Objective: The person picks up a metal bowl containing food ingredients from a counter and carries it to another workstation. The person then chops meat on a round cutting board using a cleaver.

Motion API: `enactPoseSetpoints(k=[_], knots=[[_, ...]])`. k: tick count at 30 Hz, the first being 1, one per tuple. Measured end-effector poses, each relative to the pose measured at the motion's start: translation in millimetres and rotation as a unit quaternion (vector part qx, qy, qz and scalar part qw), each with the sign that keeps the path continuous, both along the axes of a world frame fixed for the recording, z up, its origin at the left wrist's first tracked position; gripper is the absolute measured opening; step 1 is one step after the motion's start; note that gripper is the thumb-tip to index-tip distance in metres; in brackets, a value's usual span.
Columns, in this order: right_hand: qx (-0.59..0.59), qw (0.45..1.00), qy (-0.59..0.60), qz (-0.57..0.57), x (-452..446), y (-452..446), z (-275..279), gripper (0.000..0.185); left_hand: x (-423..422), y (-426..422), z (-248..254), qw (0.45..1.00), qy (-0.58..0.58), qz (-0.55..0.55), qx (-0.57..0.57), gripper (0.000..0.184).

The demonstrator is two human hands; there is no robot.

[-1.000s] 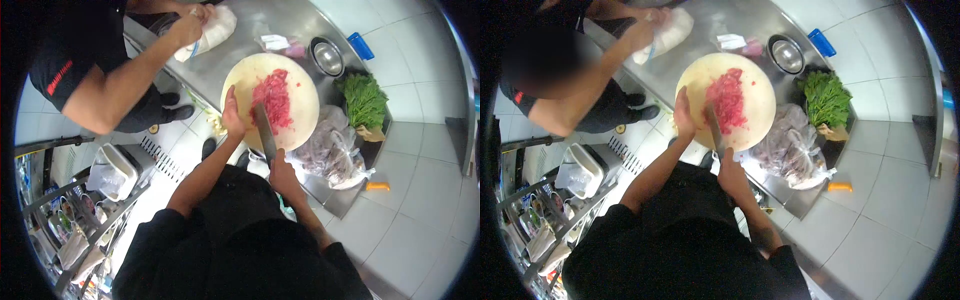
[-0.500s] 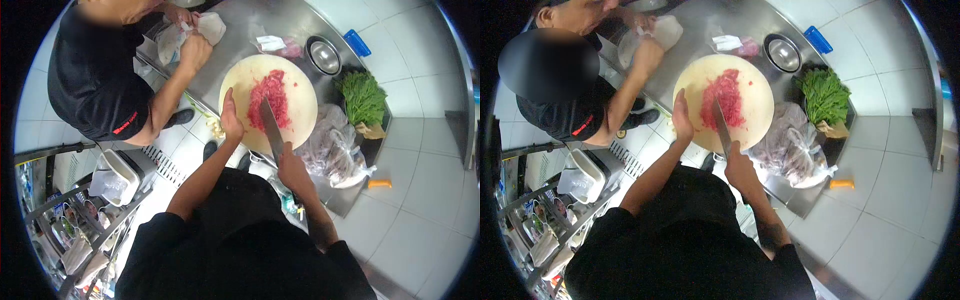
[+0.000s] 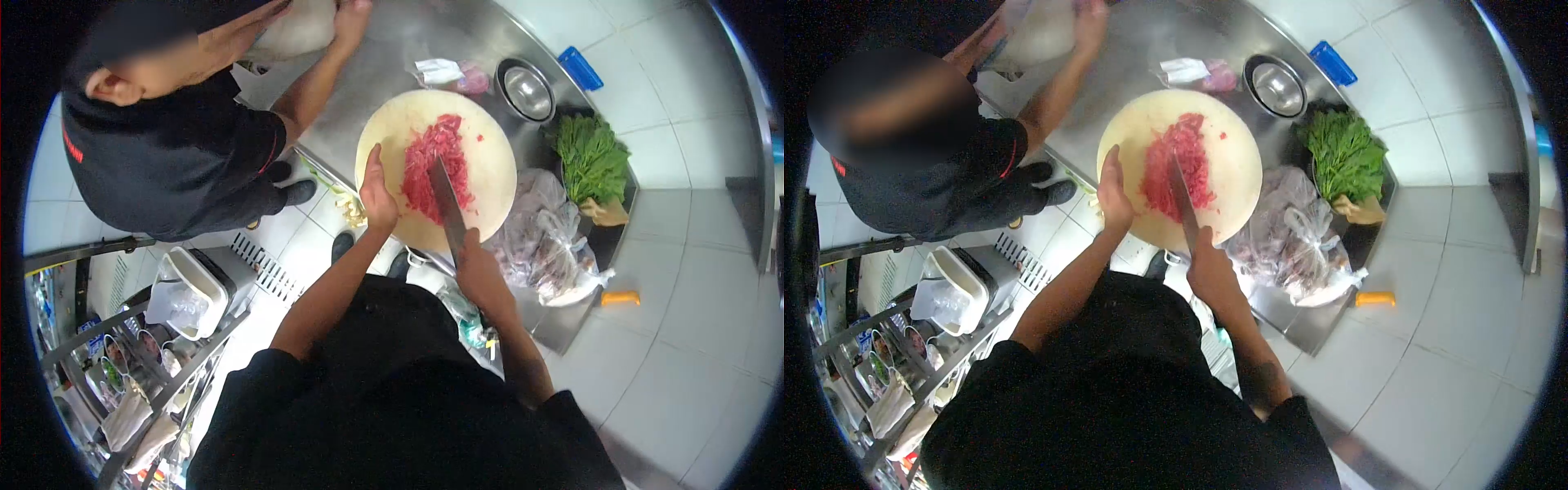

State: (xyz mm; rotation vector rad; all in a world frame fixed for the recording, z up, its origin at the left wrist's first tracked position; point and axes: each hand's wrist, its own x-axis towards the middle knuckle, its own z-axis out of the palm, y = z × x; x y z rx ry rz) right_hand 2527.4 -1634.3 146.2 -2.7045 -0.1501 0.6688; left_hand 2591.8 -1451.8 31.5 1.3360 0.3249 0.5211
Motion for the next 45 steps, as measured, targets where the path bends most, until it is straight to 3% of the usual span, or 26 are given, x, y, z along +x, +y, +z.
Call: enactPoseSetpoints(k=[2, 3, 6, 10, 12, 14, 18, 22, 26, 27, 30, 34, 38, 42, 45], knots=[[0.011, 1.0, -0.003, -0.013, 3, 14, 47, 0.021, -4, -1, -1, 1.0, 0.004, -0.003, 0.005, 0.053], [0.035, 0.998, -0.035, -0.041, -1, 18, 43, 0.02, -2, 1, 0, 1.0, 0.004, -0.002, 0.007, 0.053], [-0.006, 0.998, -0.006, -0.055, -11, 2, -27, 0.02, -2, 0, -1, 1.0, 0.005, -0.003, 0.005, 0.053], [0.005, 1.0, -0.026, -0.01, 2, 8, 46, 0.022, -5, -1, -1, 1.0, 0.007, -0.01, 0.009, 0.053], [0.05, 0.993, -0.095, -0.05, -5, 13, 22, 0.02, -2, -1, 0, 1.0, 0.004, -0.011, 0.01, 0.053], [-0.011, 0.999, -0.018, -0.028, -5, 8, -14, 0.016, -4, -2, -1, 1.0, 0.006, -0.012, 0.009, 0.053], [0.038, 0.999, -0.013, -0.018, -2, 10, 49, 0.019, -5, -1, 0, 1.0, 0.007, -0.013, 0.011, 0.053], [-0.006, 0.999, -0.034, -0.031, -10, -16, -42, 0.021, -5, -1, -1, 1.0, 0.006, -0.01, 0.013, 0.053], [0.044, 0.998, -0.042, -0.014, 1, 2, 52, 0.021, -5, -2, -2, 1.0, 0.007, -0.011, 0.015, 0.052], [0.063, 0.993, -0.073, -0.068, -2, 9, 44, 0.021, -4, -2, -1, 1.0, 0.006, -0.01, 0.015, 0.052], [0.023, 0.999, -0.027, -0.041, -5, -13, -37, 0.02, -4, -2, -1, 1.0, 0.006, -0.014, 0.016, 0.052], [0.054, 0.998, -0.042, -0.012, 6, 0, 41, 0.025, -6, -2, -1, 1.0, 0.007, -0.02, 0.023, 0.052], [0.026, 0.996, -0.082, -0.008, 4, -4, -20, 0.026, -6, -3, 0, 0.999, 0.008, -0.021, 0.027, 0.052], [0.038, 0.997, -0.056, -0.04, 11, -5, 42, 0.024, -5, -2, -1, 0.999, 0.007, -0.026, 0.031, 0.052], [0.025, 0.997, -0.078, -0.012, 9, -21, -26, 0.023, -5, -2, 0, 0.999, 0.009, -0.025, 0.031, 0.052]])
